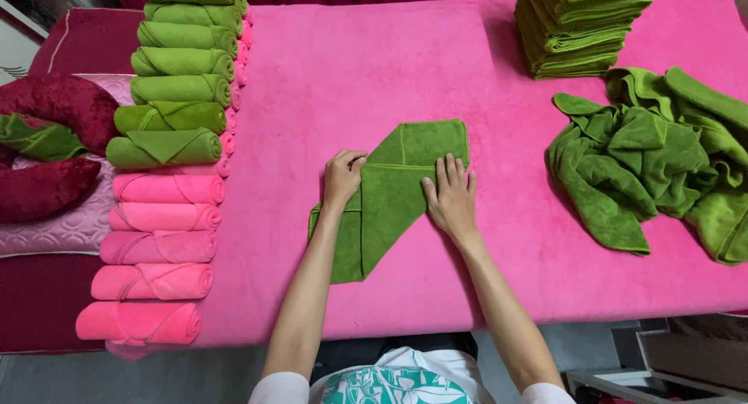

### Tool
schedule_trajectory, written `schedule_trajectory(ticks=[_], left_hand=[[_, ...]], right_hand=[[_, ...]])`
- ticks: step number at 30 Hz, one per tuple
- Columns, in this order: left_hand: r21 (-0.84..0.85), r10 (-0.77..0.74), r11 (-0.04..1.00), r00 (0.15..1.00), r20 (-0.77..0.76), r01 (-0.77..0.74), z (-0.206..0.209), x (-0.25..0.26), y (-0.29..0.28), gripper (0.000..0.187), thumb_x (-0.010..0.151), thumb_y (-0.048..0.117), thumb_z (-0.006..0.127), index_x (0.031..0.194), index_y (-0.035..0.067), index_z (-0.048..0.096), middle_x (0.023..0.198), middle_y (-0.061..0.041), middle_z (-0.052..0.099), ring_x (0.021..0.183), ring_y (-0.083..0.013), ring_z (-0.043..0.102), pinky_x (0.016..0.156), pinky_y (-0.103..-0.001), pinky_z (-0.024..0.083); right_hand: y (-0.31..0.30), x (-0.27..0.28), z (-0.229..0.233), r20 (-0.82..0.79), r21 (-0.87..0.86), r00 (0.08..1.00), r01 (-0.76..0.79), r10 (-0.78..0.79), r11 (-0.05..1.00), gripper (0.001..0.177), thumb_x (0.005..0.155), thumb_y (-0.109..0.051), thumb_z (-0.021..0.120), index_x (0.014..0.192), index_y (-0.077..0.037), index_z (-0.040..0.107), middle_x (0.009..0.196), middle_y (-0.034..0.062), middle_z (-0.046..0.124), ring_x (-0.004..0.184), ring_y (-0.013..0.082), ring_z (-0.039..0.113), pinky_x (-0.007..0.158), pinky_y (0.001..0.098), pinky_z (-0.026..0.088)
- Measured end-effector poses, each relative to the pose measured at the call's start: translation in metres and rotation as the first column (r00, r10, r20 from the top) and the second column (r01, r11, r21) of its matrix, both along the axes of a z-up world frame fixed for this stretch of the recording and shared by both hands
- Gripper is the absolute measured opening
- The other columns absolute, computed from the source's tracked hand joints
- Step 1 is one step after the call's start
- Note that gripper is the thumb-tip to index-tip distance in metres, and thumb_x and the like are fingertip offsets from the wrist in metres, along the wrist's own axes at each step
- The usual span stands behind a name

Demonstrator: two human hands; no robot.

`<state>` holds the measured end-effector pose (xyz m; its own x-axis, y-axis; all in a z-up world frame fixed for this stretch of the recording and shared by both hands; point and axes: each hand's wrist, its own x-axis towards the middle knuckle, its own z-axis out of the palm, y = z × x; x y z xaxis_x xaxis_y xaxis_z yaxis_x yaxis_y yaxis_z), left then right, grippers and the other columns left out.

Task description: Folding a green towel into a decorative shape on a pink massage bed.

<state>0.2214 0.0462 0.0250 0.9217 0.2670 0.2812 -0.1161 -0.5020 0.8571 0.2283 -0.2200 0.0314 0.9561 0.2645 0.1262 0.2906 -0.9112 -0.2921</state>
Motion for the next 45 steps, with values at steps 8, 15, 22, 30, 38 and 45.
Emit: schedule_trajectory(ticks=[8,15,22,30,38,45], left_hand=[[0.055,-0.041,0.998,0.994,0.104,0.036,-0.005,0.001,0.001,0.016,0.088,0.013,0.083,0.104,0.013,0.083,0.087,-0.01,0.072,0.08,-0.0273,0.071,0.074,-0.038,0.058],[-0.036,-0.104,0.994,0.994,-0.043,0.103,0.001,0.004,0.014,0.016,0.083,0.01,0.082,0.099,0.014,0.084,0.082,-0.011,0.073,0.078,-0.0251,0.07,0.074,-0.037,0.055],[-0.042,-0.16,0.987,0.955,-0.248,0.154,0.004,0.016,0.03,0.022,0.084,0.016,0.083,0.106,0.018,0.084,0.095,-0.011,0.08,0.092,-0.0245,0.075,0.085,-0.037,0.057],[0.28,0.028,0.96,0.993,-0.117,0.006,0.008,-0.094,-0.024,0.022,0.107,0.019,0.061,0.114,0.005,0.077,0.106,-0.022,0.069,0.11,-0.0409,0.069,0.097,-0.052,0.053],[0.152,0.133,0.983,0.973,-0.19,-0.105,-0.01,-0.226,-0.085,0.041,0.101,0.019,0.063,0.142,0.011,0.065,0.11,-0.009,0.073,0.1,-0.0312,0.069,0.086,-0.047,0.056],[0.303,0.073,0.951,0.996,-0.047,-0.055,-0.028,-0.236,-0.081,0.036,0.1,0.013,0.066,0.135,0.012,0.07,0.098,-0.006,0.073,0.087,-0.0275,0.064,0.08,-0.043,0.052]], right_hand=[[0.007,-0.012,0.016,-0.007,0.013,0.996,0.084,-0.084,0.996,0.072,0.109,-0.062,0.038,0.161,-0.013,0.045,0.171,0.0219,0.031,0.159,0.0413,0.024,0.129,0.0578,0.016],[-0.002,-0.001,0.001,0.038,0.084,0.997,0.064,-0.068,0.994,0.079,0.1,-0.072,0.052,0.157,-0.018,0.052,0.166,0.0233,0.037,0.157,0.0414,0.031,0.129,0.0559,0.019],[0.0,-0.006,0.017,-0.019,0.045,0.999,0.035,-0.034,0.998,0.078,0.103,-0.069,0.045,0.16,-0.015,0.047,0.167,0.0267,0.032,0.158,0.0442,0.027,0.13,0.0573,0.017],[0.001,-0.01,0.017,-0.011,0.053,0.999,0.041,-0.04,0.998,0.074,0.107,-0.066,0.042,0.16,-0.016,0.046,0.168,0.0261,0.031,0.159,0.0434,0.024,0.13,0.0585,0.014],[0.036,-0.012,0.013,0.237,0.153,0.937,-0.296,0.255,0.943,0.051,0.107,-0.034,0.057,0.154,-0.014,0.054,0.168,0.0215,0.032,0.153,0.0456,0.027,0.123,0.0719,0.007],[0.085,-0.013,0.004,0.174,0.014,0.787,-0.603,0.592,0.798,0.06,0.113,-0.044,0.038,0.158,-0.005,0.045,0.164,0.0148,0.044,0.154,0.0343,0.037,0.126,0.0589,0.018]])
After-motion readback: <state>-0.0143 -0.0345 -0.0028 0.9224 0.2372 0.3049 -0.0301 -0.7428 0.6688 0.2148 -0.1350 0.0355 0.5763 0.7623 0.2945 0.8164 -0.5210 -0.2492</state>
